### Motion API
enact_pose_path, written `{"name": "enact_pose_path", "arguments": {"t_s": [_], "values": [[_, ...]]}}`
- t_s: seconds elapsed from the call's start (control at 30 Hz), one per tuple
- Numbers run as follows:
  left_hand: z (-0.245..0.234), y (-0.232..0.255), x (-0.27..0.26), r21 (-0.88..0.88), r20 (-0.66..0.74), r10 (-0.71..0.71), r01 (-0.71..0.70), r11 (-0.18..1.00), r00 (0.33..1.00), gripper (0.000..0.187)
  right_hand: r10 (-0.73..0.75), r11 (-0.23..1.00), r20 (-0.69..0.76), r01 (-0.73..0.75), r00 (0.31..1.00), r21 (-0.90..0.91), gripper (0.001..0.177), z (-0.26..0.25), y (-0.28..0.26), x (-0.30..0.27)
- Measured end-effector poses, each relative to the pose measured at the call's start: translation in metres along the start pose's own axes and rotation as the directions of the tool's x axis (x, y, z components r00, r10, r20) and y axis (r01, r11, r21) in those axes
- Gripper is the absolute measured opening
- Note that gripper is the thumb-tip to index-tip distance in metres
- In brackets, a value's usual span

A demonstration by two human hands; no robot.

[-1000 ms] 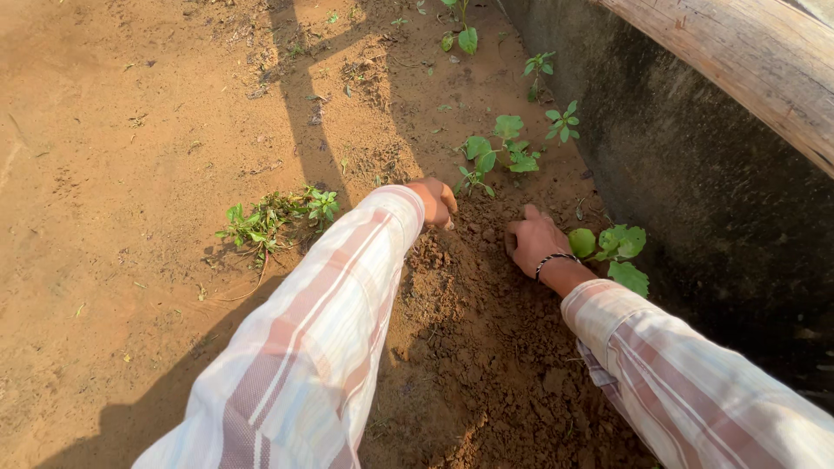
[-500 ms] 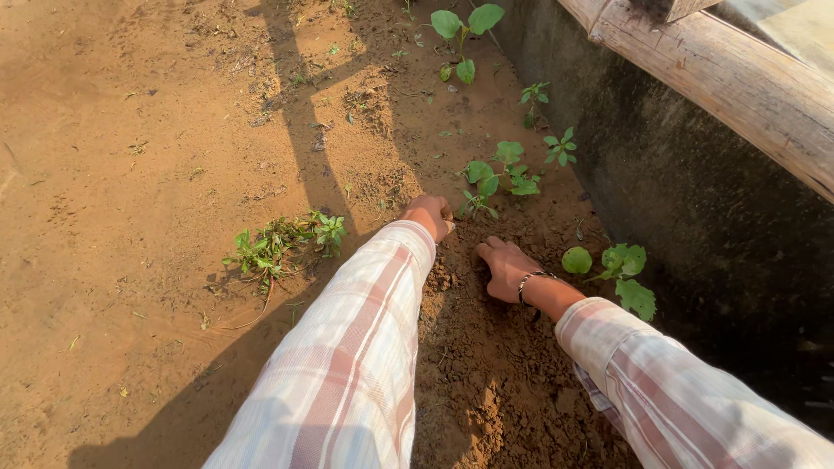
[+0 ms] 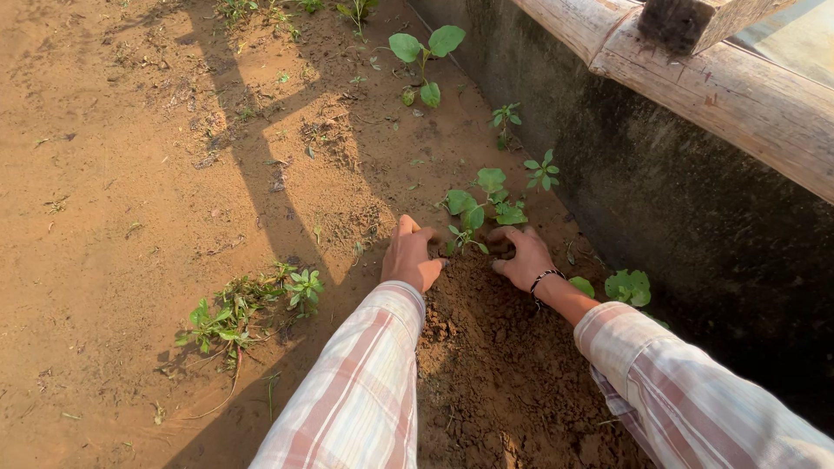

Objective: The person pulls weeds and grass from the soil around small green plants using their hands.

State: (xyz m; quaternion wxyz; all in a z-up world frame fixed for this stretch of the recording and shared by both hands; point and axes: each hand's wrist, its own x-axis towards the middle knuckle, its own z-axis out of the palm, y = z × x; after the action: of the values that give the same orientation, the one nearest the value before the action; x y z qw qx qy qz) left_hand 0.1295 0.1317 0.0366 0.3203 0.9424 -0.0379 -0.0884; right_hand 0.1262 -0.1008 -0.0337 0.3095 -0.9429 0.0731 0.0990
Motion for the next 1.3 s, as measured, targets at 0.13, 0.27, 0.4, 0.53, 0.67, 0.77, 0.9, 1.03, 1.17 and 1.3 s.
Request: {"name": "enact_pose_path", "arguments": {"t_s": [0.13, 0.27, 0.4, 0.53, 0.67, 0.77, 0.9, 1.03, 1.17, 1.3], "values": [[0.003, 0.001, 0.006, 0.151, 0.051, 0.107, -0.114, 0.982, 0.993, 0.057, -0.143, 0.984, 0.029, 0.145, 0.989, -0.100, 0.074, 0.018, -0.020, 0.012], [0.015, -0.006, 0.023, 0.211, 0.072, 0.152, -0.164, 0.964, 0.986, 0.068, -0.110, 0.989, 0.115, 0.120, 0.987, -0.087, 0.094, 0.013, -0.028, 0.026], [0.022, -0.004, 0.036, 0.328, 0.147, 0.150, -0.191, 0.925, 0.978, 0.056, -0.178, 0.982, 0.092, 0.183, 0.980, -0.053, 0.101, 0.009, -0.033, 0.021], [0.016, -0.003, 0.037, 0.277, 0.223, 0.057, -0.119, 0.953, 0.973, 0.047, -0.008, 0.998, 0.021, 0.009, 1.000, -0.063, 0.094, 0.013, -0.025, 0.023], [0.016, -0.012, 0.035, 0.122, 0.107, 0.138, -0.151, 0.981, 0.985, 0.056, -0.037, 0.992, 0.011, 0.038, 0.999, -0.121, 0.083, 0.023, -0.022, 0.025], [0.023, -0.008, 0.030, 0.209, 0.093, 0.134, -0.151, 0.966, 0.987, 0.059, -0.056, 0.995, 0.061, 0.060, 0.997, -0.075, 0.086, 0.019, -0.027, 0.018], [0.025, 0.001, 0.023, 0.309, 0.167, 0.104, -0.153, 0.939, 0.980, 0.042, -0.047, 0.998, 0.071, 0.049, 0.996, -0.026, 0.082, 0.006, -0.030, 0.000], [0.026, -0.006, 0.026, 0.237, 0.094, 0.110, -0.129, 0.963, 0.990, 0.049, 0.108, 0.979, 0.025, -0.102, 0.994, -0.176, 0.051, 0.005, -0.037, -0.001], [0.019, -0.017, 0.034, 0.061, 0.097, 0.124, -0.130, 0.990, 0.988, 0.057, -0.056, 0.998, -0.028, 0.056, 0.998, 0.003, 0.048, 0.012, -0.036, -0.008], [0.016, -0.013, 0.026, 0.135, 0.100, 0.143, -0.156, 0.978, 0.985, 0.054, -0.184, 0.971, -0.097, 0.196, 0.978, 0.136, 0.045, 0.023, -0.039, -0.006]]}}
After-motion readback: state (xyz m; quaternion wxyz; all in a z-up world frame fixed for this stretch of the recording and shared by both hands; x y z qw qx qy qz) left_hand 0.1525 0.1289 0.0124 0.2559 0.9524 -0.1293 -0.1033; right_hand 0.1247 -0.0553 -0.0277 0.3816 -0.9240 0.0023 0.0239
